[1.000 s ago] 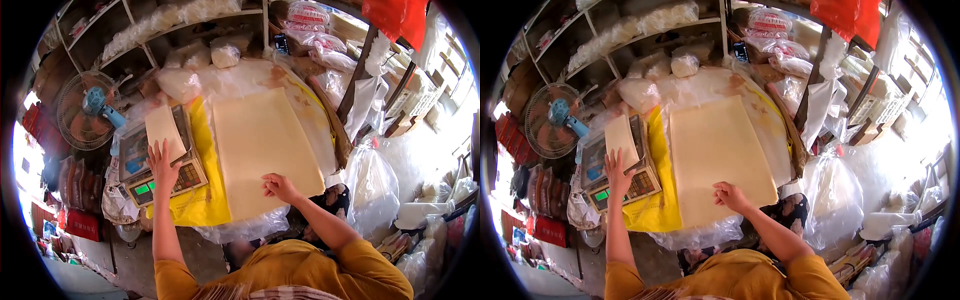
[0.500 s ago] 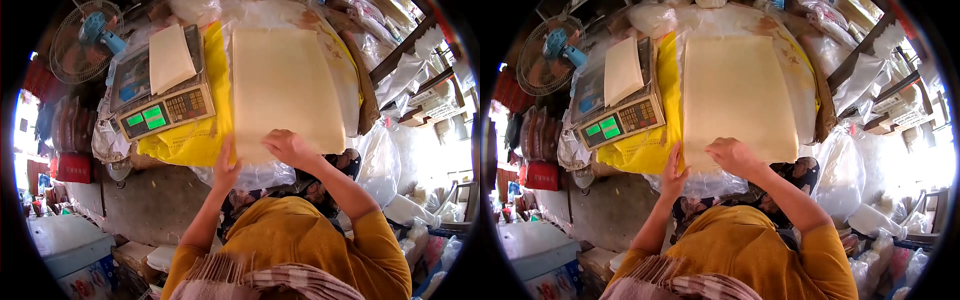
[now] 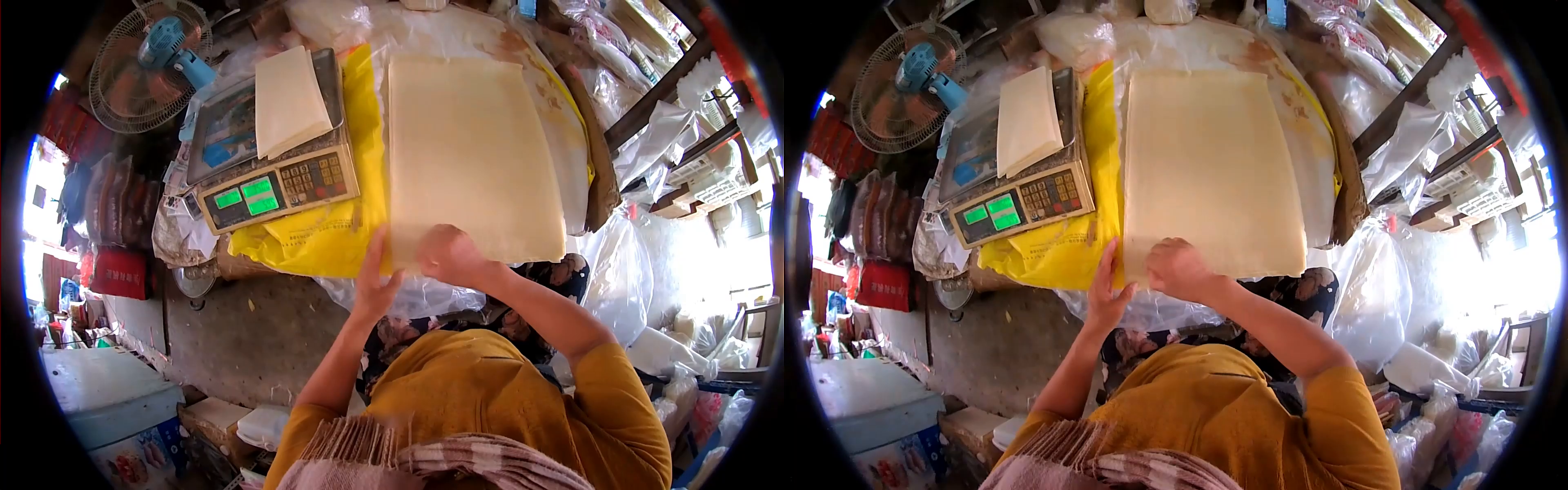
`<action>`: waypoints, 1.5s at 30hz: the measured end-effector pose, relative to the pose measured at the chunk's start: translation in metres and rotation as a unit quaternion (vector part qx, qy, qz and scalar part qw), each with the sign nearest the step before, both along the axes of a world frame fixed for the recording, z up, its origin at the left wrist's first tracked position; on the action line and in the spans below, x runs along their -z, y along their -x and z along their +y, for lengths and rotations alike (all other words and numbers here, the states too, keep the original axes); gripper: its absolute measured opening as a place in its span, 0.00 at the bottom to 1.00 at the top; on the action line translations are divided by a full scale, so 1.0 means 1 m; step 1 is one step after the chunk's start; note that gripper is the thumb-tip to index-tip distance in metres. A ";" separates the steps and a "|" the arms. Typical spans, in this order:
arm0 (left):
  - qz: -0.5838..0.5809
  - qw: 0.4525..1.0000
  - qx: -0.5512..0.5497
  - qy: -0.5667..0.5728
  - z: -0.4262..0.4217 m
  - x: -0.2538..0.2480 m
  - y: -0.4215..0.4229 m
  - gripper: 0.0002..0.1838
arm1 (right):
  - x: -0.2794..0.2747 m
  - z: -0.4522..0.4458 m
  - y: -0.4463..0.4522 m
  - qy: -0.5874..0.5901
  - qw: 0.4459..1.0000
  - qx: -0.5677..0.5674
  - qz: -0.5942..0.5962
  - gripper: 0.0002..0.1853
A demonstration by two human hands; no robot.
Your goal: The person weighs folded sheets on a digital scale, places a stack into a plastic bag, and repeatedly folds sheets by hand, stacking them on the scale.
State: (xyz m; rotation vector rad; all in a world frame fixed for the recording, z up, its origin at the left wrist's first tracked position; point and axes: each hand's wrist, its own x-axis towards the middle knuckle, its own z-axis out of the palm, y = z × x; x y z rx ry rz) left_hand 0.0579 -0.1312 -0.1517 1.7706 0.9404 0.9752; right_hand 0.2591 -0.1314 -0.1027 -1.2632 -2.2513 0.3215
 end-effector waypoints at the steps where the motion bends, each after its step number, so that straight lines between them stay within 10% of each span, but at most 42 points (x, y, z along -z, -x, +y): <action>1: 0.008 1.000 -0.002 0.000 0.000 0.000 0.000 0.45 | 0.000 0.003 -0.003 0.035 0.997 0.033 0.068 0.03; 7: 0.058 0.986 -0.032 -0.154 -0.002 -0.020 -0.006 0.31 | -0.009 0.009 -0.041 0.253 0.913 0.216 0.235 0.08; 11: 0.159 0.959 0.055 -0.230 -0.001 -0.046 -0.015 0.19 | -0.009 -0.011 -0.024 0.019 0.987 0.097 0.124 0.11; 19: 0.341 0.915 0.100 -0.192 0.023 -0.049 -0.044 0.14 | -0.060 0.014 -0.082 0.055 0.931 0.323 0.162 0.12; 26: 0.191 0.955 0.037 -0.224 0.095 0.002 -0.114 0.27 | -0.011 -0.021 -0.067 0.024 0.984 0.169 -0.042 0.19; 31: 0.366 0.900 -0.074 -0.225 0.076 -0.013 -0.125 0.47 | -0.047 0.013 -0.108 0.153 0.949 0.276 0.017 0.22; 37: 0.388 0.889 -0.079 -0.232 0.076 -0.012 -0.124 0.46 | -0.230 0.033 -0.126 -0.121 0.938 0.316 -0.078 0.19; 42: 0.440 0.896 -0.015 -0.046 0.076 -0.040 -0.124 0.49 | -0.188 -0.014 -0.102 -0.238 0.949 0.174 -0.111 0.20; 45: 0.067 0.992 -0.093 -0.046 0.078 -0.009 -0.108 0.38 | -0.124 -0.040 -0.088 -0.139 0.974 0.124 -0.130 0.25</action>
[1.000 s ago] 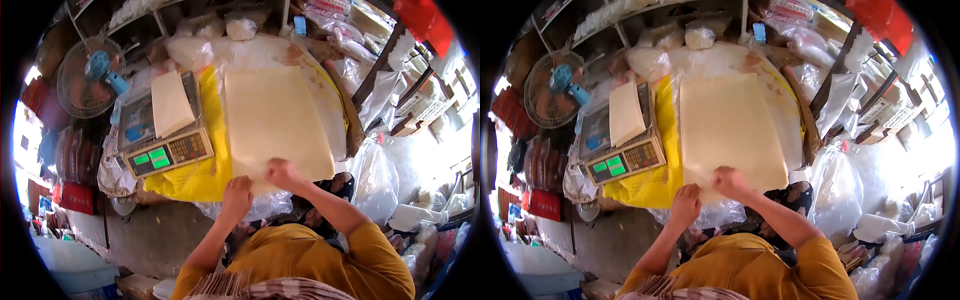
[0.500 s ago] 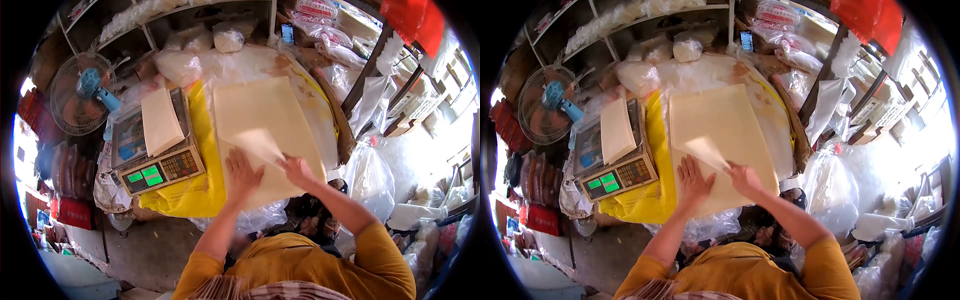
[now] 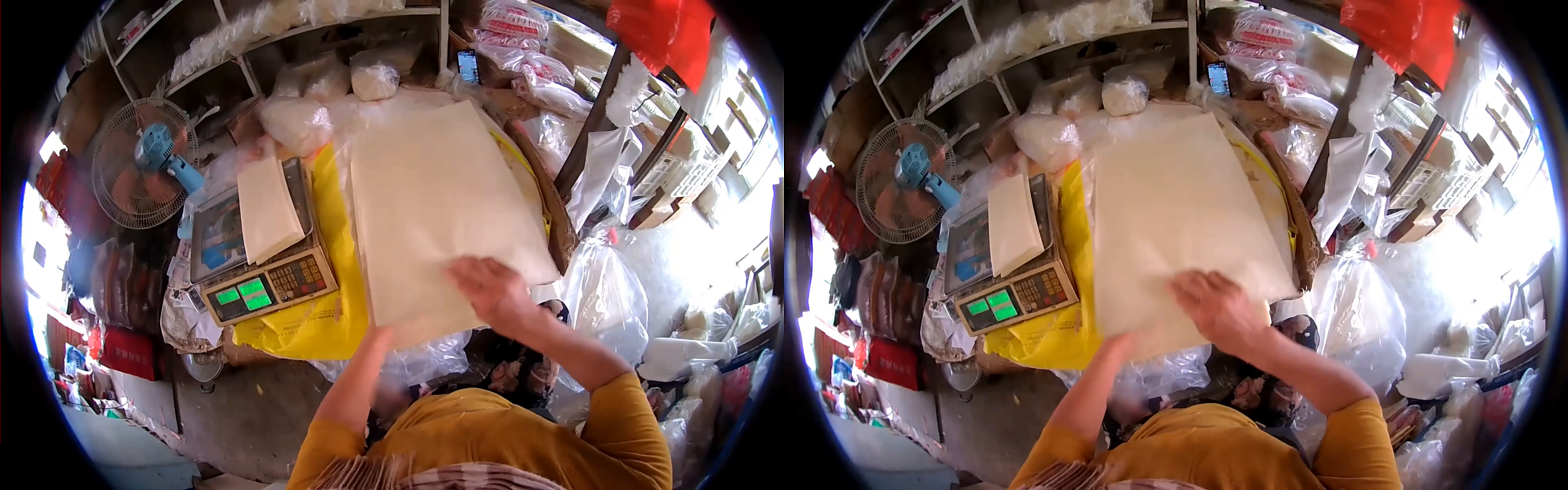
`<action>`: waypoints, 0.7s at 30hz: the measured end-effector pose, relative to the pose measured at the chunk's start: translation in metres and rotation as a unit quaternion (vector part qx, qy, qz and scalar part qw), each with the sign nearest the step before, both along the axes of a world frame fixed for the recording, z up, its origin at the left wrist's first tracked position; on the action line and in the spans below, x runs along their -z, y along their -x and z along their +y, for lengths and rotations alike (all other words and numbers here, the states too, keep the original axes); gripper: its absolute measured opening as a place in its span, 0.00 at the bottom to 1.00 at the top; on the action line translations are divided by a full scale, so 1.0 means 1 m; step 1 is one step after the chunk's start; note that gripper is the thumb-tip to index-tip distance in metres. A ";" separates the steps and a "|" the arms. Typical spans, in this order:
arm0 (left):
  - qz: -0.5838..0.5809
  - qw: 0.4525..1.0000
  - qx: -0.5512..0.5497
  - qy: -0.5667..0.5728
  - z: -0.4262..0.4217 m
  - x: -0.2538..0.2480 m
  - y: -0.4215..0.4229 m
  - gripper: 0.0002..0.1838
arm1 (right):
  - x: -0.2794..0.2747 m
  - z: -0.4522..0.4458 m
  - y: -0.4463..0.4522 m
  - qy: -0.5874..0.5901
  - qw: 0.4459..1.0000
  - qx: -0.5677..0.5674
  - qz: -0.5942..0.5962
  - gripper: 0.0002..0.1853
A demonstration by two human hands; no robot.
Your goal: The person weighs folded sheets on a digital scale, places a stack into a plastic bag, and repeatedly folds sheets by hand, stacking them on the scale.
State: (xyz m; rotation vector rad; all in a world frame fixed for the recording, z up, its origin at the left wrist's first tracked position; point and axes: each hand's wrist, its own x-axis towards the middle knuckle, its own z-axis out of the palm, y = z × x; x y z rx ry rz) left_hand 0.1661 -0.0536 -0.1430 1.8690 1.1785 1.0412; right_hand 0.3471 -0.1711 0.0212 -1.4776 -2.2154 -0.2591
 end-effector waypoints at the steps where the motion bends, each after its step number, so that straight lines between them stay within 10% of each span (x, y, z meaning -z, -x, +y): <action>1: -0.179 0.978 -0.048 -0.093 -0.003 -0.010 -0.002 0.32 | 0.028 -0.007 0.001 0.042 0.999 0.002 -0.006 0.26; 4: 0.067 0.959 0.036 -0.273 0.005 -0.025 0.029 0.22 | 0.071 -0.030 -0.003 0.087 0.996 0.014 -0.005 0.25; 8: 0.149 0.952 0.192 -0.187 0.013 -0.022 0.059 0.14 | 0.079 -0.043 -0.061 0.234 0.959 0.096 -0.125 0.23; 14: 0.005 0.988 0.095 0.123 -0.007 -0.033 0.083 0.11 | -0.002 -0.072 -0.129 0.343 0.787 -0.016 0.512 0.16; 16: -0.092 0.974 0.111 0.173 -0.009 -0.034 0.086 0.12 | 0.012 -0.058 -0.118 0.272 0.786 -0.009 0.555 0.18; 21: 0.089 0.988 -0.035 0.118 0.001 -0.072 0.055 0.20 | 0.103 0.011 -0.113 0.225 0.790 0.181 0.541 0.13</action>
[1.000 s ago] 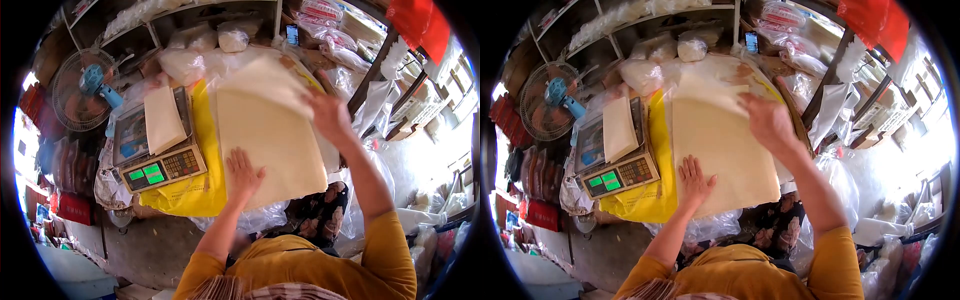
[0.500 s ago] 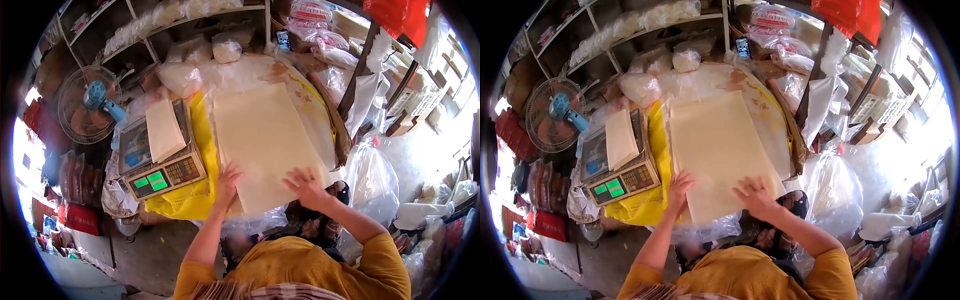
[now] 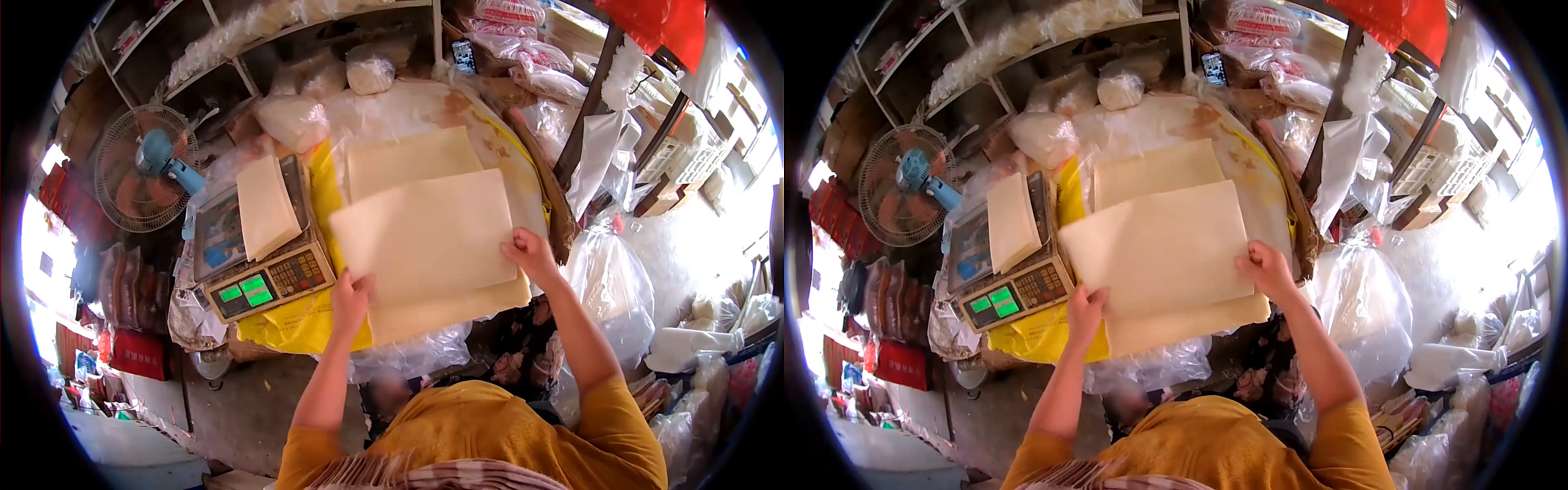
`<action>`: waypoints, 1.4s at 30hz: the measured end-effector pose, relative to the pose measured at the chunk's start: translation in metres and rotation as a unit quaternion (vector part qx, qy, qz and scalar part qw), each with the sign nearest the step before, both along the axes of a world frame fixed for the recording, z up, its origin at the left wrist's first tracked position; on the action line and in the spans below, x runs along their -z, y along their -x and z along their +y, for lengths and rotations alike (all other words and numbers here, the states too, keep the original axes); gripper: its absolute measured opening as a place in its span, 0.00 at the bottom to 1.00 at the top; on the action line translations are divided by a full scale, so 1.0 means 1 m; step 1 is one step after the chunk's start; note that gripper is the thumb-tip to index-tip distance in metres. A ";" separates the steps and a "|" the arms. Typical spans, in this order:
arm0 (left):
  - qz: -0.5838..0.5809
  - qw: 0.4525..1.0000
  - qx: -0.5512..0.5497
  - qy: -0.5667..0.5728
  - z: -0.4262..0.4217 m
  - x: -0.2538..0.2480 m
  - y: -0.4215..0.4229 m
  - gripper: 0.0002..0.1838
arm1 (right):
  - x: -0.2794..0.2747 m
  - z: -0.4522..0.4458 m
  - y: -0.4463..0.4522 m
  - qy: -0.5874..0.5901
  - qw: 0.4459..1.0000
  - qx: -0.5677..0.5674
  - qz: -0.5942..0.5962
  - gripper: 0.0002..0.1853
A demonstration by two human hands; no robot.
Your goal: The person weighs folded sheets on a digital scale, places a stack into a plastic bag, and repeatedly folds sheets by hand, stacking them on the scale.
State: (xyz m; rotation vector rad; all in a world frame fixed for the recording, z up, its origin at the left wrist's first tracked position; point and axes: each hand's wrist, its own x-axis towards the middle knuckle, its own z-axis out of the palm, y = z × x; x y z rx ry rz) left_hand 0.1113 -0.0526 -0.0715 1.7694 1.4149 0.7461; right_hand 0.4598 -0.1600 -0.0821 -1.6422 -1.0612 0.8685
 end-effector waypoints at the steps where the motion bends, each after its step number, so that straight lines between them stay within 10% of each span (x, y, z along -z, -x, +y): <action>1: 0.008 0.999 -0.033 -0.004 0.000 -0.002 -0.006 0.21 | 0.007 0.012 0.005 -0.009 0.999 0.034 -0.018 0.14; 4: 0.150 0.932 0.061 -0.324 0.004 0.024 -0.015 0.29 | 0.018 0.029 0.021 0.081 0.955 0.128 -0.256 0.17; 7: 0.286 0.917 0.222 -0.168 -0.016 0.015 -0.028 0.34 | 0.035 0.028 0.024 0.078 0.942 0.115 -0.304 0.24; 19: 0.255 0.880 0.245 -0.317 -0.015 0.053 -0.011 0.29 | 0.042 0.005 0.078 -0.025 0.856 -0.084 -0.509 0.27; 28: 0.172 0.915 0.263 -0.252 -0.015 -0.023 0.002 0.28 | -0.049 0.027 0.156 -0.067 0.851 -0.244 -0.460 0.28; 31: -0.054 0.942 0.004 -0.332 -0.019 -0.039 -0.006 0.30 | -0.065 0.038 0.151 -0.222 0.862 -0.163 -0.426 0.29; 35: -0.309 0.943 -0.014 -0.121 -0.005 0.029 0.012 0.38 | -0.083 0.006 0.120 -0.337 0.811 -0.209 -0.429 0.23; 36: -0.129 0.972 -0.016 -0.194 -0.005 0.036 0.019 0.36 | -0.068 -0.002 0.113 -0.295 0.849 -0.212 -0.384 0.23; 40: -0.092 0.864 0.257 -0.423 0.003 0.063 0.034 0.28 | 0.008 -0.031 0.070 -0.147 0.945 -0.255 -0.138 0.24; 42: -0.037 0.974 0.176 -0.137 -0.015 0.049 0.031 0.29 | 0.009 -0.027 0.066 -0.062 0.985 -0.157 -0.039 0.14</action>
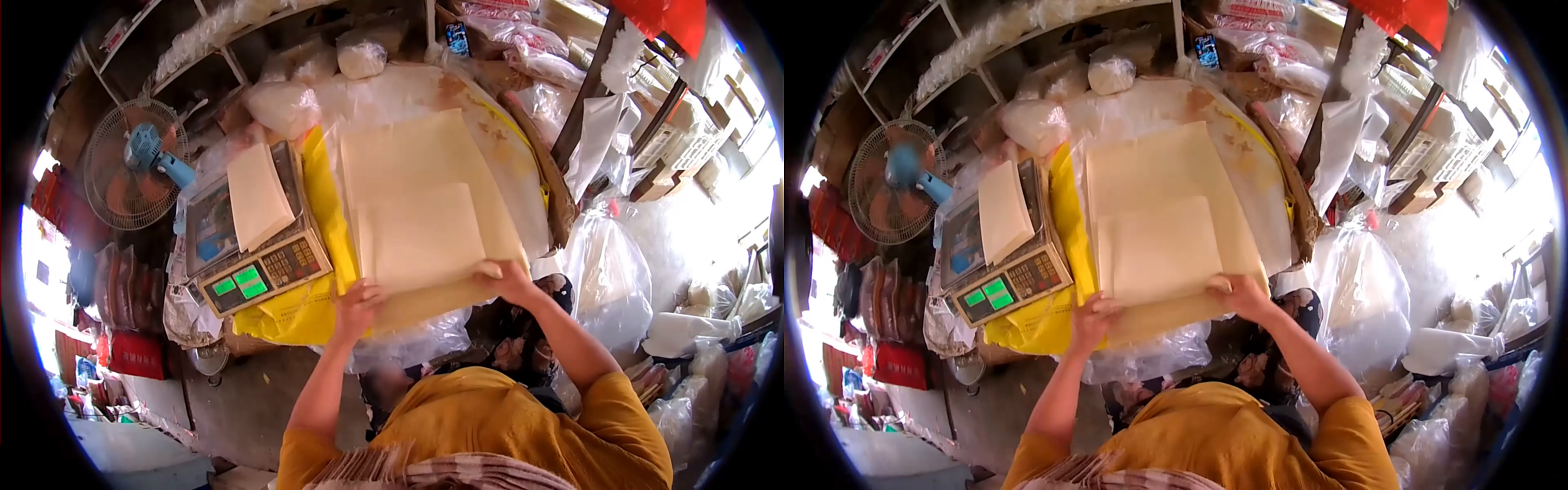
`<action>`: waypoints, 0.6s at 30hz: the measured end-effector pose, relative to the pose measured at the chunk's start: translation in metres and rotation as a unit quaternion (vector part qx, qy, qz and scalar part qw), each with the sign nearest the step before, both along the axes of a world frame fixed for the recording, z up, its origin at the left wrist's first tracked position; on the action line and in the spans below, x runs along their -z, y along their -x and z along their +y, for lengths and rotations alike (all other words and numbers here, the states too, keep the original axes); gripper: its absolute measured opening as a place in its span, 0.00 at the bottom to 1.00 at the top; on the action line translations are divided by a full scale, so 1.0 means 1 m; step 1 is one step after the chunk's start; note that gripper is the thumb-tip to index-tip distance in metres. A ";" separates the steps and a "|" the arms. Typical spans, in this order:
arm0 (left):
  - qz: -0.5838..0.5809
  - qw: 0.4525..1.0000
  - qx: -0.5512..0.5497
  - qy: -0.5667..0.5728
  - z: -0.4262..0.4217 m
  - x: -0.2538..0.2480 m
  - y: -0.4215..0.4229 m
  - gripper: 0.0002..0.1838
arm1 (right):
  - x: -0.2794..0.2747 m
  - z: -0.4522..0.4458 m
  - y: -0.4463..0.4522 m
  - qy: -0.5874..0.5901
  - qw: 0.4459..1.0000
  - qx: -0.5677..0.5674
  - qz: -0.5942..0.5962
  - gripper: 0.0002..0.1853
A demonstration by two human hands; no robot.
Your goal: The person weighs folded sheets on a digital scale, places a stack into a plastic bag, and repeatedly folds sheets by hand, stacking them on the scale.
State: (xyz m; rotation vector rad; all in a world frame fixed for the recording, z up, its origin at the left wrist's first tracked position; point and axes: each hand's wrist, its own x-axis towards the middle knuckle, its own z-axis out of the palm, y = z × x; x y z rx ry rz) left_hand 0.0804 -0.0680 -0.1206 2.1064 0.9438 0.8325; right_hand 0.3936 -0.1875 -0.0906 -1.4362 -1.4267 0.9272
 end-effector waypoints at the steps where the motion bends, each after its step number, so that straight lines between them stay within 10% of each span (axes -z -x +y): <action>1: 0.049 0.987 -0.048 0.143 -0.005 -0.011 -0.004 0.30 | 0.009 0.008 -0.001 0.083 0.993 0.063 0.047 0.11; 2: -0.018 0.963 -0.065 0.261 0.004 -0.003 -0.008 0.33 | 0.011 0.014 -0.007 0.128 0.988 0.082 -0.027 0.13; 5: 0.103 0.974 -0.190 0.063 0.001 -0.022 -0.038 0.34 | 0.000 0.031 0.001 0.159 0.966 0.141 -0.149 0.19; 8: 0.212 0.949 -0.064 -0.226 0.002 -0.013 -0.049 0.41 | 0.012 0.041 0.003 0.113 0.967 0.162 -0.162 0.26; 18: 0.265 0.944 0.110 -0.164 0.046 -0.014 -0.024 0.26 | -0.021 0.038 -0.004 -0.020 0.859 -0.084 -0.505 0.42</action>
